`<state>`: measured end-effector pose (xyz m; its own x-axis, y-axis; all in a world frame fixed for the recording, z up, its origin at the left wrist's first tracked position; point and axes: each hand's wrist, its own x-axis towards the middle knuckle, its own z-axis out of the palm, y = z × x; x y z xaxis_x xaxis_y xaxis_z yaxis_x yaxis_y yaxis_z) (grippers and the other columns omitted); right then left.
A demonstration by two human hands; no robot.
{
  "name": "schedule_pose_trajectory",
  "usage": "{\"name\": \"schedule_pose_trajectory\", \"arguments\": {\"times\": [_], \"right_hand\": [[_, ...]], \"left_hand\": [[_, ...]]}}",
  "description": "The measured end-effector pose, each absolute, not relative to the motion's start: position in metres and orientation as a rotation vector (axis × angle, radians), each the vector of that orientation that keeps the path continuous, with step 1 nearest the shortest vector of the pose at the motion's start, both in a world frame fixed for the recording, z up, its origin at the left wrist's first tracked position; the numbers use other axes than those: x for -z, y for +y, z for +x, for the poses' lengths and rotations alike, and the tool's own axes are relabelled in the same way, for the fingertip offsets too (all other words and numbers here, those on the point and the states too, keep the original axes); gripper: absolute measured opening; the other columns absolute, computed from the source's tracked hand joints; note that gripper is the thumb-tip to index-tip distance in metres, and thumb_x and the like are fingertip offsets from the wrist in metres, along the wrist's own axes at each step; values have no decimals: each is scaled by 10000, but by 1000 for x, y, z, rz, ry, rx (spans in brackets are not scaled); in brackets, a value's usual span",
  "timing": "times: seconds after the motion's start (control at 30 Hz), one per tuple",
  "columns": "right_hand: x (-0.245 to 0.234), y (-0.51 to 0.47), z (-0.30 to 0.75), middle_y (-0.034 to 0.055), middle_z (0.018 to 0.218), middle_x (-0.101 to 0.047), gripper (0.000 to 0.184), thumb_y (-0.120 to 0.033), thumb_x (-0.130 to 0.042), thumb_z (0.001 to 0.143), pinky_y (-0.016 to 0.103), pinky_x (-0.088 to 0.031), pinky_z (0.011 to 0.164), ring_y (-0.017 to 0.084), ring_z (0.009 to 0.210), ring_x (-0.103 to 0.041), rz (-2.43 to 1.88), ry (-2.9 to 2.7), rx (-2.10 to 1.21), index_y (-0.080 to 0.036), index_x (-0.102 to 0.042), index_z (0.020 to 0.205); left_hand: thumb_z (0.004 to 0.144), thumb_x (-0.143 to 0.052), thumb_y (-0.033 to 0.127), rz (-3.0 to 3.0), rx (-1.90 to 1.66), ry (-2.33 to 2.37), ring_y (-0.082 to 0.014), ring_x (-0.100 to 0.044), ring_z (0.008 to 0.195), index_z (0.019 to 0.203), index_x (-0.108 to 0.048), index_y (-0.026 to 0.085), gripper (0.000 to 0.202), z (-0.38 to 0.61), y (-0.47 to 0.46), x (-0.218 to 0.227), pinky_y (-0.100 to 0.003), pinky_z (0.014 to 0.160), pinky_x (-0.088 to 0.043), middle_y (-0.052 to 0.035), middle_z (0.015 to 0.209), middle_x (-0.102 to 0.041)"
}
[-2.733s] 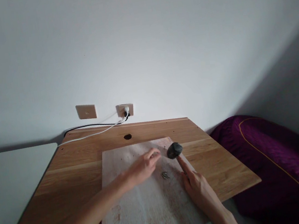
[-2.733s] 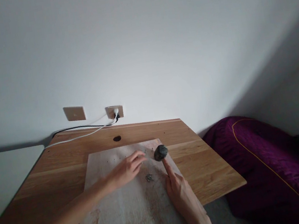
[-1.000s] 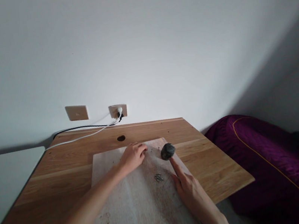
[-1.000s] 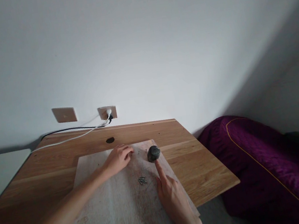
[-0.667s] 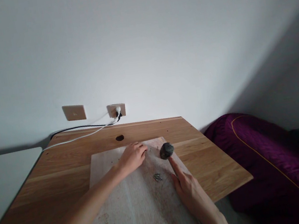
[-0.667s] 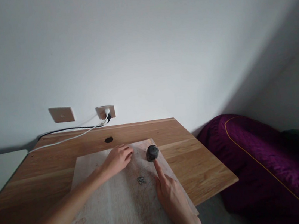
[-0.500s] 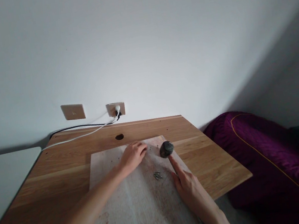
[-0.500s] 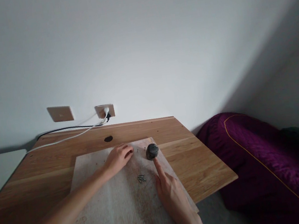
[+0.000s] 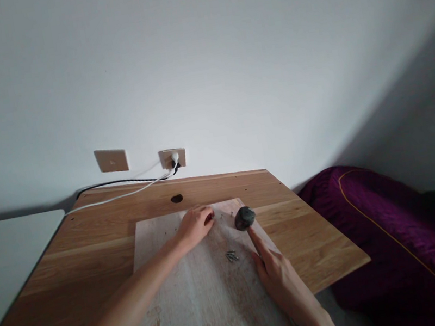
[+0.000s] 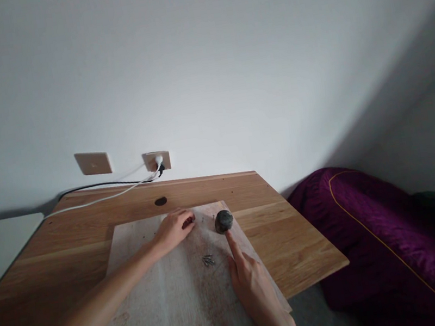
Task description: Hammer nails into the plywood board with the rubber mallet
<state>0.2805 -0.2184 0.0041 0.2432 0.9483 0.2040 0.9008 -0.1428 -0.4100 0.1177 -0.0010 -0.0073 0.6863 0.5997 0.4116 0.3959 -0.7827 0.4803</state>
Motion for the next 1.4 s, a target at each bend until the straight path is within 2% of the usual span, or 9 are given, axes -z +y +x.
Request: {"name": "schedule_pose_trajectory", "arguments": {"times": [0.2,0.43,0.57,0.93,1.2,1.4], "right_hand": [[-8,-219,278,131,1024,-811,604,-213,-364,1030,311,-580,735,258,845,-780,-2092,-1673,-167,-150,-341,1631],[-5,-220,281,138,1064,-806,605,-210,-358,1031,330,-589,772,263,874,-784,-2071,-1688,-171,-161,-333,1634],[-6,-219,281,135,1043,-808,584,-231,-366,1038,325,-588,757,265,867,-784,-2085,-1681,-137,-172,-372,1620],[-2,-220,282,140,1041,-806,591,-225,-381,1039,334,-592,750,264,856,-782,-2056,-1719,-78,-167,-352,1627],[2,-217,281,137,1055,-809,595,-234,-368,1030,310,-586,704,254,804,-784,-2066,-1681,-86,-172,-365,1622],[0,-218,282,124,967,-814,605,-208,-358,1027,297,-570,669,249,813,-785,-2051,-1690,-128,-158,-346,1630]], "left_hand": [[882,-711,182,2515,-816,812,-192,-651,848,847,-690,193,43,117,-2,7,-277,777,-478,-33,870,-689],[887,-681,162,2495,-838,812,-168,-640,808,828,-689,192,66,117,-1,8,-265,750,-473,-26,859,-675],[886,-699,159,2471,-827,837,-167,-647,808,831,-684,185,61,118,0,9,-263,739,-467,-27,868,-675],[894,-715,162,2498,-799,840,-170,-641,814,830,-680,184,76,120,-1,7,-267,742,-460,-24,867,-676],[906,-676,166,2560,-791,827,-196,-651,902,839,-691,197,75,120,-2,7,-278,789,-478,-40,888,-672],[883,-661,142,2533,-807,805,-181,-651,858,805,-705,195,104,119,-2,9,-267,751,-471,-35,865,-663]]}}
